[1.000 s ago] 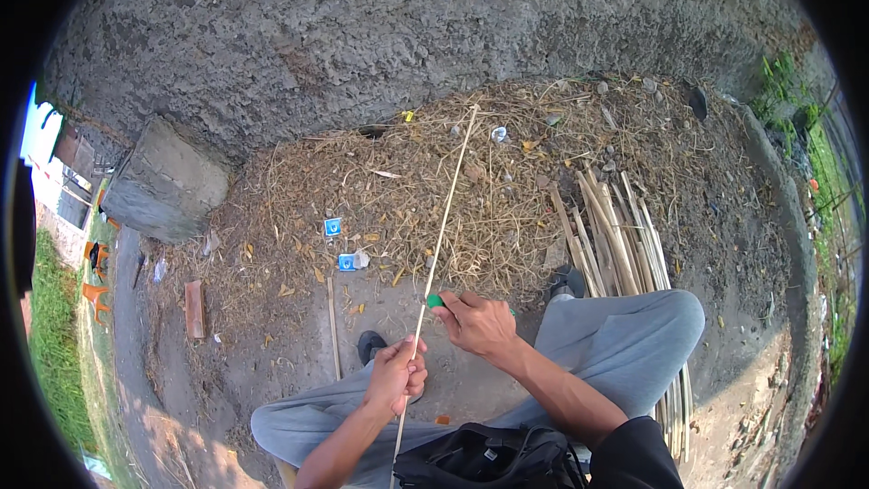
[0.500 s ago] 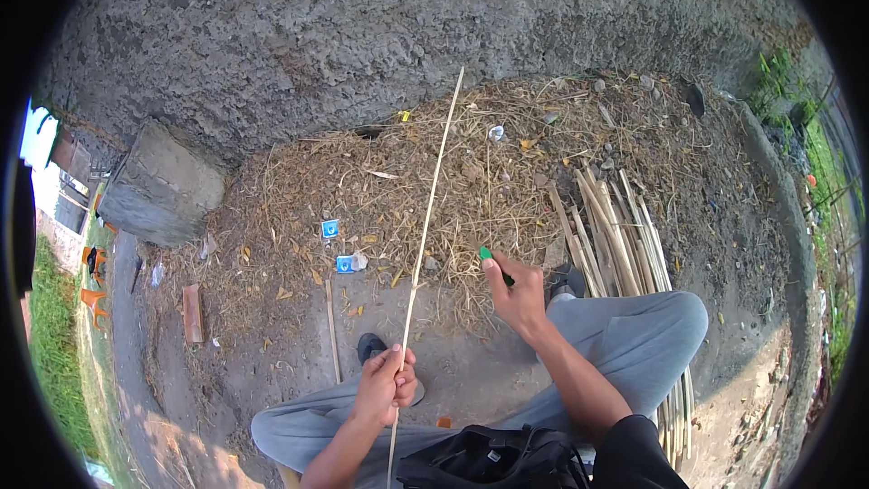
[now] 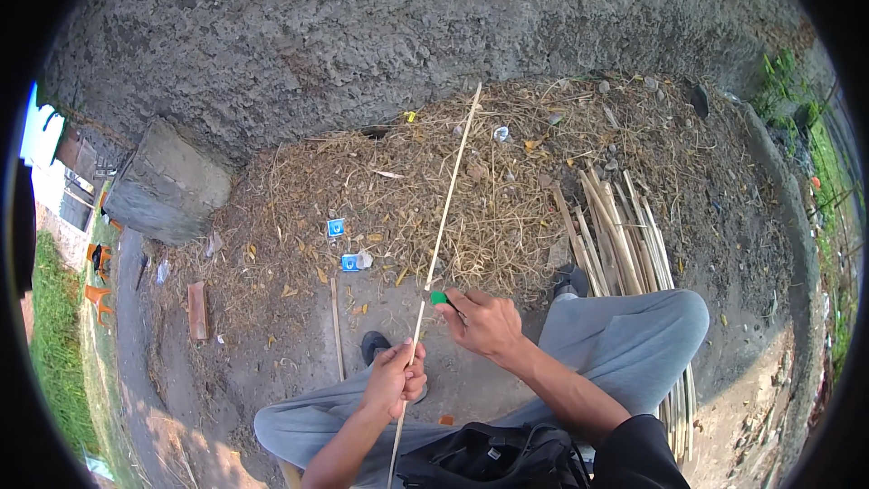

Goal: The person trims and whittles a long bamboo stick using a utility knife, peeling off thin shavings along its length and turning the stick by hand.

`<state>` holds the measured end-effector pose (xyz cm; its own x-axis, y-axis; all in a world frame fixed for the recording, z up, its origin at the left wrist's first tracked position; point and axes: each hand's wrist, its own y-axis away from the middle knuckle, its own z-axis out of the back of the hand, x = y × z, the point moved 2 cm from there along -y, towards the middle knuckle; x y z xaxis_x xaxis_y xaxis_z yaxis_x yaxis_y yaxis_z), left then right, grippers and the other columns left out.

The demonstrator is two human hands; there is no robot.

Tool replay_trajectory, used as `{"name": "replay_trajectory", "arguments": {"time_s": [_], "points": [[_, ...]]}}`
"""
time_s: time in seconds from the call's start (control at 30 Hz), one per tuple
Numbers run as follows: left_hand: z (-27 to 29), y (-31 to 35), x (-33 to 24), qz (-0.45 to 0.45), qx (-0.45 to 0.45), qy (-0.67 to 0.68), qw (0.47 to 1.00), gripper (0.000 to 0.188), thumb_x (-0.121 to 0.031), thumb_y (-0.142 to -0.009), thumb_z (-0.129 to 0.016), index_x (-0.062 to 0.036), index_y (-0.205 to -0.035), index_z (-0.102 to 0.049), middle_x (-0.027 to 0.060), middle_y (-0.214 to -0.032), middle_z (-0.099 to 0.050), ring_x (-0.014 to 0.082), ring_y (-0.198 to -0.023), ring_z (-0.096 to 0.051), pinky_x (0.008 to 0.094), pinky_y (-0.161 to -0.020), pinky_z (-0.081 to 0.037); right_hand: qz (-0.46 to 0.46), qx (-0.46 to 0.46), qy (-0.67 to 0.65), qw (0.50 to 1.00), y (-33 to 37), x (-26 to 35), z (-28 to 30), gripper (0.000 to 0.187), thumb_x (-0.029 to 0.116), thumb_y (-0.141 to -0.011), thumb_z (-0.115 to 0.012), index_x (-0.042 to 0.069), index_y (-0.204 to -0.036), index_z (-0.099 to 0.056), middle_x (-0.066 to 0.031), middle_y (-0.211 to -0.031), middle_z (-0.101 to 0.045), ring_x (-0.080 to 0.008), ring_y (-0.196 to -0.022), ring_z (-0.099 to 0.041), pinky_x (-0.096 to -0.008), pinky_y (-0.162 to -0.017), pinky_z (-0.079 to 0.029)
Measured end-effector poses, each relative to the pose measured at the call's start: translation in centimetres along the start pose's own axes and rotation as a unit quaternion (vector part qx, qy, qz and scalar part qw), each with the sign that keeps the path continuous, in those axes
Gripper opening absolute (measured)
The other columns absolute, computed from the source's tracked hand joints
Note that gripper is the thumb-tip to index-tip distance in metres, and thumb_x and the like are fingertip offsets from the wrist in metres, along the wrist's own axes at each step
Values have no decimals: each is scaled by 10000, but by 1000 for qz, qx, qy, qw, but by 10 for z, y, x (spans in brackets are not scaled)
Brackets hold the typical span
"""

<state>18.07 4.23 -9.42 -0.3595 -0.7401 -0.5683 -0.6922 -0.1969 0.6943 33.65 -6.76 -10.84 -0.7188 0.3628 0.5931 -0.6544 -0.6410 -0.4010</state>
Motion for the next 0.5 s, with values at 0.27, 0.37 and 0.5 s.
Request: {"name": "replay_trajectory", "arguments": {"time_s": [0.27, 0.37, 0.5], "points": [[-11, -7, 2, -49, -80, -80, 992, 306, -317, -1043, -444, -56, -887, -480, -40, -581, -331, 35, -408, -247, 227, -363, -159, -36, 27, 22, 999, -5, -11, -14, 231, 328, -882, -673, 144, -1018, -697, -52, -672, -632, -283, -528, -625, -402, -423, -471], [-10, -12, 3, -40, -86, -80, 992, 306, -318, -1043, -444, -57, -887, -481, -40, -581, -328, 35, -407, -244, 227, -364, -160, -33, 24, 38, 998, -3, -15, -16, 236, 330, -882, -672, 144, -1025, -694, -54, -676, -634, -287, -523, -620, -400, -423, -470], [-4, -10, -1, -27, -55, -57, 996, 312, -330, -1043, -438, -61, -891, -484, -41, -580, -325, 35, -409, -240, 225, -364, -159, 13, 27, -11, 999, 9, 1, -16, 253, 352, -880, -669, 135, -1010, -681, -75, -646, -602, -291, -479, -605, -413, -397, -464]]}}
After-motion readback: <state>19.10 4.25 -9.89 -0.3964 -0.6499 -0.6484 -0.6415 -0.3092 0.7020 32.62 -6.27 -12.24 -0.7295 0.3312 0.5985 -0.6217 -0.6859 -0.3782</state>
